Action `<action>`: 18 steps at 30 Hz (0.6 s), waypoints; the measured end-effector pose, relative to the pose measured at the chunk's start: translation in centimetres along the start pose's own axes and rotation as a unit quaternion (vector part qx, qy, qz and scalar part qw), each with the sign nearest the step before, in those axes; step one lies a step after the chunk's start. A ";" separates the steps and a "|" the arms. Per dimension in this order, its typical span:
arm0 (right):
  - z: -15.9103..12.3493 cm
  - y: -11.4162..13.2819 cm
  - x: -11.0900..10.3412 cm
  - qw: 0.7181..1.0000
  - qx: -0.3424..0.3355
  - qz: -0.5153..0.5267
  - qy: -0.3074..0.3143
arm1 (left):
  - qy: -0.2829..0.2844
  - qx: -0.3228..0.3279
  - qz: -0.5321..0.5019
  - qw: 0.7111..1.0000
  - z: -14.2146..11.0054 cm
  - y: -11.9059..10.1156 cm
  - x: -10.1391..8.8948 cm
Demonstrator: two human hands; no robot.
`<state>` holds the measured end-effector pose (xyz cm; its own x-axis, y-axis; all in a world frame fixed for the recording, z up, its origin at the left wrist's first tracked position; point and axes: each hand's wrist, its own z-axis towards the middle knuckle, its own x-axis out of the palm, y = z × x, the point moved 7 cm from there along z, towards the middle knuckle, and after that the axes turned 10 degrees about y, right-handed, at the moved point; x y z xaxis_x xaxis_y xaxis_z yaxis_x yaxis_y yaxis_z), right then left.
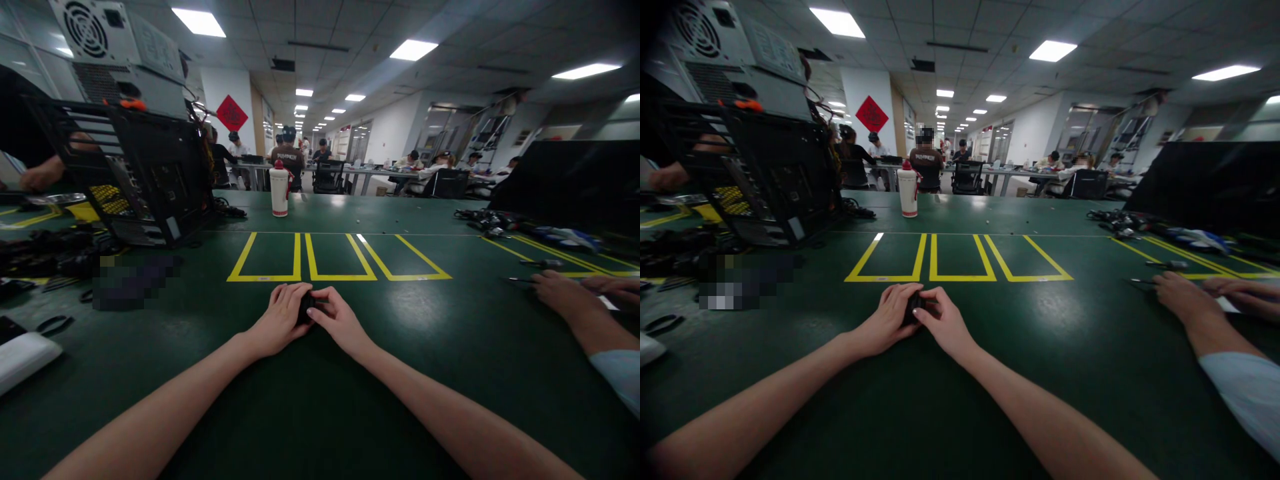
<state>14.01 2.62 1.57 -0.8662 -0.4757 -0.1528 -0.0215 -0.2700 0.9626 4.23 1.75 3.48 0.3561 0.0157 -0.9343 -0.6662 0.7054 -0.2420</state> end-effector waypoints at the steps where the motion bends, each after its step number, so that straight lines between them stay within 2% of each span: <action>1: 0.0 0.0 -0.1 1.000 0.002 -0.005 -0.006 | 0.001 0.000 0.000 1.000 0.0 0.0 0.0; 7: -0.1 -0.1 -0.3 0.999 0.033 -0.026 -0.004 | 0.010 -0.004 -0.009 1.000 -0.1 -0.1 -0.1; 10: 0.0 0.2 0.0 1.000 0.012 -0.011 0.006 | 0.008 -0.006 -0.009 1.000 0.0 -0.1 -0.1; 14: 0.1 0.2 -0.2 1.000 -0.008 -0.013 -0.013 | 0.003 -0.007 -0.006 1.000 0.1 -0.1 -0.2; 18: 0.2 -0.1 -0.4 0.999 0.022 -0.030 -0.022 | 0.008 -0.007 -0.009 1.000 0.1 -0.1 -0.3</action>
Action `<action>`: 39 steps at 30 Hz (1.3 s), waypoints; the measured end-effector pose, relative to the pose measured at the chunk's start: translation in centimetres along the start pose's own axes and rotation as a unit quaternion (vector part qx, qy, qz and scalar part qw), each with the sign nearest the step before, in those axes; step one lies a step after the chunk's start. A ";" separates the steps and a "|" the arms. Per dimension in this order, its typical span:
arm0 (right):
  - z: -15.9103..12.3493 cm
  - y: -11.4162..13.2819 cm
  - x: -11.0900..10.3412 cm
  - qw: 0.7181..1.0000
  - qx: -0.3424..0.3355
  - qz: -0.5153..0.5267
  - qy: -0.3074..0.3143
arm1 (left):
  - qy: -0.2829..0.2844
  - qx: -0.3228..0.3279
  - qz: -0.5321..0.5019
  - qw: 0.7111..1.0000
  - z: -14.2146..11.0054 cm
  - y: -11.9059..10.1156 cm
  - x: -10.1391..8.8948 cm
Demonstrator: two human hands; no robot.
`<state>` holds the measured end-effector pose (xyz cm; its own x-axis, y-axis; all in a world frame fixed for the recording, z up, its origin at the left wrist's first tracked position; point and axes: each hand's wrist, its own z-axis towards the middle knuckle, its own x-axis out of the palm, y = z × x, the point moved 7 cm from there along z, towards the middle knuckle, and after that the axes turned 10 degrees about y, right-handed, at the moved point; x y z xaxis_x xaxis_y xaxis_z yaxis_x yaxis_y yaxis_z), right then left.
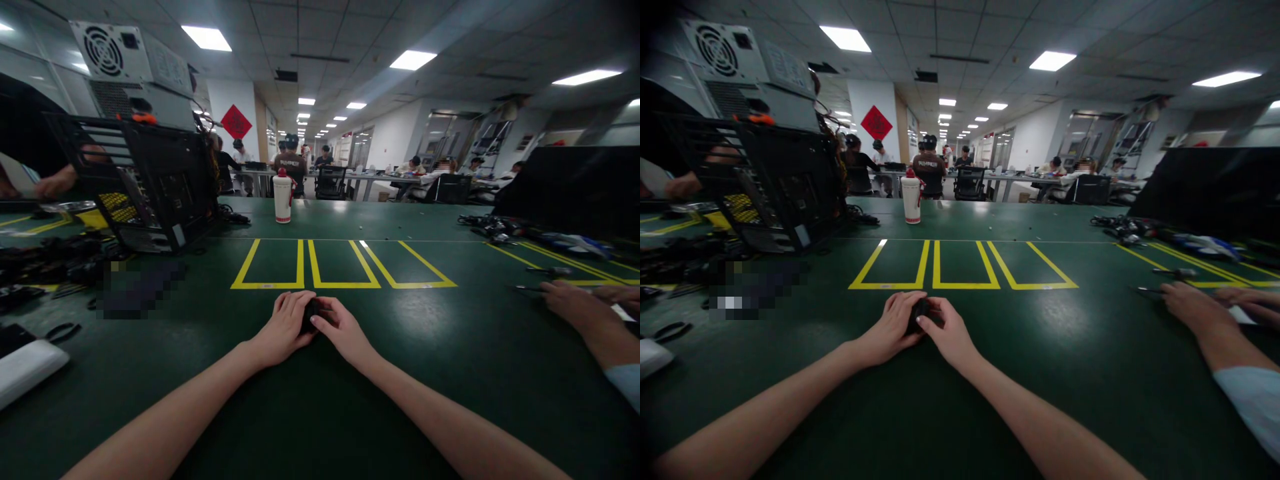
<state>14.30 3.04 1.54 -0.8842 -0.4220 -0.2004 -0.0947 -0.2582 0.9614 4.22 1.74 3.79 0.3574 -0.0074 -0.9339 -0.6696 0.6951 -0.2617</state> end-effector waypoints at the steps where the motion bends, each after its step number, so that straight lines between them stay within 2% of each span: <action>1: 0.0 -0.1 0.0 1.000 0.009 -0.002 0.003 | 0.003 0.000 -0.001 1.000 0.0 0.0 0.0; 6: -0.3 0.5 0.3 0.999 -0.007 0.018 0.029 | 0.006 0.004 -0.001 1.000 0.0 0.1 0.1; 11: -0.2 0.6 0.2 1.000 -0.015 0.016 0.012 | 0.006 0.008 -0.006 1.000 0.0 0.2 0.1; 17: -0.1 0.0 0.2 1.000 0.011 -0.009 0.015 | 0.002 0.012 -0.001 1.000 -0.1 0.0 0.1; 20: -0.2 0.3 0.5 0.999 -0.011 0.017 0.030 | -0.007 0.011 0.001 1.000 -0.1 0.0 0.1; 25: -0.2 0.4 0.1 0.999 -0.035 0.015 0.006 | -0.018 0.016 0.006 1.000 -0.1 0.0 0.2; 29: 0.0 -0.2 -0.1 1.000 -0.017 -0.006 0.002 | -0.012 0.014 0.005 1.000 0.0 0.0 0.3; 32: -0.1 -0.4 0.1 1.000 -0.002 -0.002 0.022 | -0.010 0.012 0.005 1.000 -0.1 0.1 0.3; 35: -0.3 0.1 0.4 0.999 -0.020 0.018 0.032 | -0.008 0.011 0.003 1.000 -0.1 0.1 0.3; 39: -0.2 0.3 0.2 0.999 -0.031 0.021 0.014 | -0.005 0.012 0.000 1.000 -0.1 0.1 0.3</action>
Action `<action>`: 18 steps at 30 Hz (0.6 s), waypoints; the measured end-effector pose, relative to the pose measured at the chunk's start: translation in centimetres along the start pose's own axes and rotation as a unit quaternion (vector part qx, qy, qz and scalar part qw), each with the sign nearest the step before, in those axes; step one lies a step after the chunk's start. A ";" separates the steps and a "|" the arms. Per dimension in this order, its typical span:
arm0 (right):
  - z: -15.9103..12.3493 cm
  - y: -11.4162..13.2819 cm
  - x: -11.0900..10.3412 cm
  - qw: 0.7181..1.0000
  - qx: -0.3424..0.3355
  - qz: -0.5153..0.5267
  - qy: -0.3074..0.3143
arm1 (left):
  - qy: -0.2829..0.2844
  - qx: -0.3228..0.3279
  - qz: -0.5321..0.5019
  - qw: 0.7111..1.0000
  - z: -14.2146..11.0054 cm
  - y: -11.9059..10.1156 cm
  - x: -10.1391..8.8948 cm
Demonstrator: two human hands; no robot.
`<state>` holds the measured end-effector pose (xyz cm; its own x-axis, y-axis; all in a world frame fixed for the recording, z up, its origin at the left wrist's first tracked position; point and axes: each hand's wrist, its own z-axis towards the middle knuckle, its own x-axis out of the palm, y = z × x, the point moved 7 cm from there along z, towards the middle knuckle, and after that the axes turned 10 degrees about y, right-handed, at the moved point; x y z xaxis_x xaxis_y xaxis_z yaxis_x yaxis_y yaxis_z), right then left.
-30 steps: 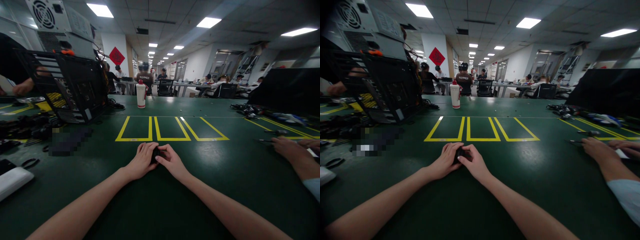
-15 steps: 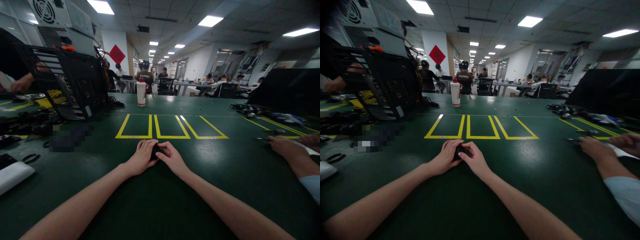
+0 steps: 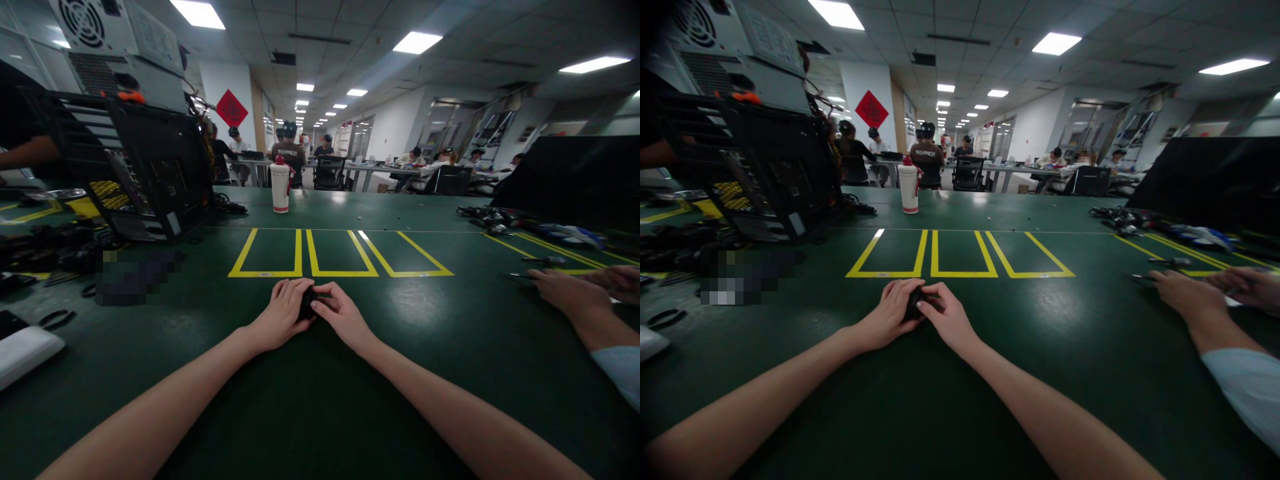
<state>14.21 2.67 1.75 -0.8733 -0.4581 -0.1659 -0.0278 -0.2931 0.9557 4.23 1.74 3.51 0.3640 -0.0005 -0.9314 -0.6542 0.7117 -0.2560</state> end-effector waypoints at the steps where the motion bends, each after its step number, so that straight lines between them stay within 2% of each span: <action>1: 0.1 -0.1 -0.1 1.000 0.002 -0.007 -0.004 | 0.001 0.000 -0.001 1.000 0.0 0.0 0.0; 6: 0.1 -0.5 -0.3 0.998 0.042 -0.038 -0.002 | 0.003 -0.001 -0.003 1.000 0.0 0.0 -0.1; 10: -0.2 0.2 0.4 0.999 0.021 -0.004 0.030 | 0.001 -0.001 -0.002 1.000 -0.1 -0.1 -0.1; 18: 0.2 -0.1 -0.1 1.000 0.015 -0.019 -0.012 | -0.008 -0.001 0.005 1.000 -0.1 -0.1 -0.1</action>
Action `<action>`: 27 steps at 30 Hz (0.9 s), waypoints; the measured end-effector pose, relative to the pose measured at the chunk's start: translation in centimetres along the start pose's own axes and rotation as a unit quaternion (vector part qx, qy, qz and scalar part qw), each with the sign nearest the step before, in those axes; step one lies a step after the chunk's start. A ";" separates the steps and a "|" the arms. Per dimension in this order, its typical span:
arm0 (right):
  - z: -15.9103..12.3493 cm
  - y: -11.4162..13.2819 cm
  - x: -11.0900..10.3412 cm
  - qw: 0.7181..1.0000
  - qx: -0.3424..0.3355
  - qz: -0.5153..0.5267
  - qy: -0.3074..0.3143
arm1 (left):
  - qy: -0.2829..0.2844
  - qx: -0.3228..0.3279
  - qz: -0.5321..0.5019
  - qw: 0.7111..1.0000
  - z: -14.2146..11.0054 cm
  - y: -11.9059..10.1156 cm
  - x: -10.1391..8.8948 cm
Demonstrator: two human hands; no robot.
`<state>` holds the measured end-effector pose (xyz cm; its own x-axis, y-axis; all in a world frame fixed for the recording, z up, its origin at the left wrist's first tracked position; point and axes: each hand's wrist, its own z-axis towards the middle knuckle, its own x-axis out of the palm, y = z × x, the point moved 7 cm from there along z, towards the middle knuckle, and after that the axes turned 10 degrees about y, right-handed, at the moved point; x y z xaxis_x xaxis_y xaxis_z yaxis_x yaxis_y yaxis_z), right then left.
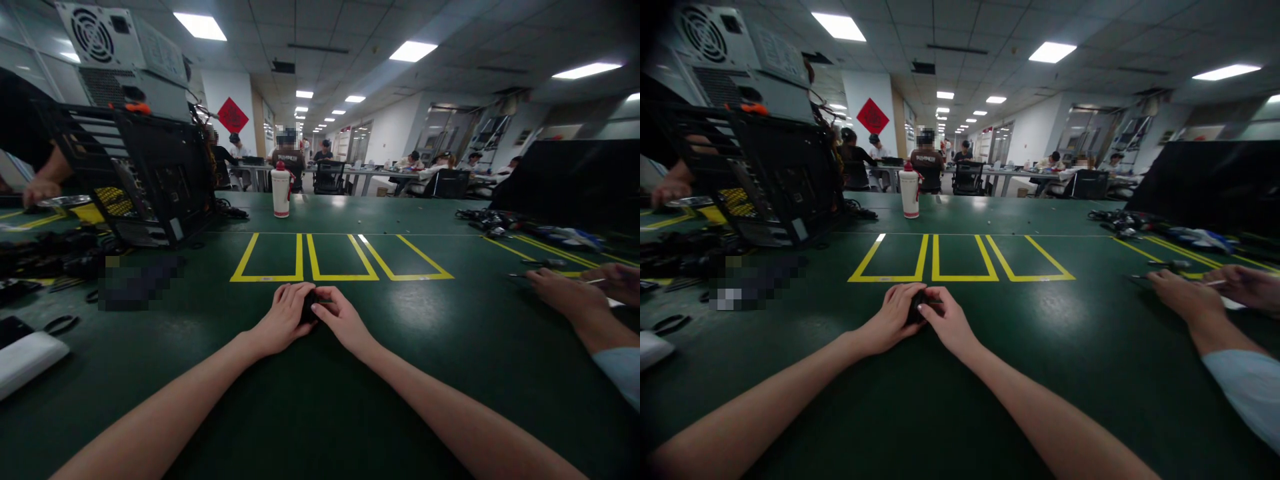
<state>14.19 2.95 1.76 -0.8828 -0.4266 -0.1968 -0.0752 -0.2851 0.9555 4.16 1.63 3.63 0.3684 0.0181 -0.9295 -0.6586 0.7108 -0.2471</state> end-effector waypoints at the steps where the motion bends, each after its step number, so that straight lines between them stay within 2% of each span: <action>1: 0.0 -0.1 -0.1 1.000 0.005 -0.005 0.000 | -0.001 0.000 0.000 1.000 0.0 0.0 0.0; 7: -0.5 0.3 0.5 0.999 0.000 0.020 0.030 | 0.008 0.004 -0.001 1.000 -0.1 -0.1 0.0; 11: -0.5 0.7 0.3 1.000 -0.021 0.003 0.003 | 0.000 0.000 0.002 1.000 0.0 0.0 0.0; 14: -0.2 0.2 0.0 1.000 -0.005 -0.015 -0.010 | 0.004 0.002 -0.001 1.000 0.0 0.0 0.0; 17: -0.1 -0.3 -0.1 1.000 0.016 -0.021 0.007 | 0.008 0.004 -0.002 1.000 -0.1 -0.1 -0.1; 21: -0.3 -0.1 0.5 0.999 0.008 0.018 0.043 | 0.009 -0.001 -0.002 1.000 -0.2 -0.1 -0.1; 27: -0.1 0.2 0.2 1.000 -0.016 0.007 0.005 | 0.002 0.002 0.003 1.000 0.0 0.0 0.0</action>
<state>14.09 2.73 1.86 -0.8795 -0.4386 -0.1849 -0.0471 -0.3064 0.9507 4.14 1.58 3.62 0.3625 0.0199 -0.9318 -0.6582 0.7132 -0.2409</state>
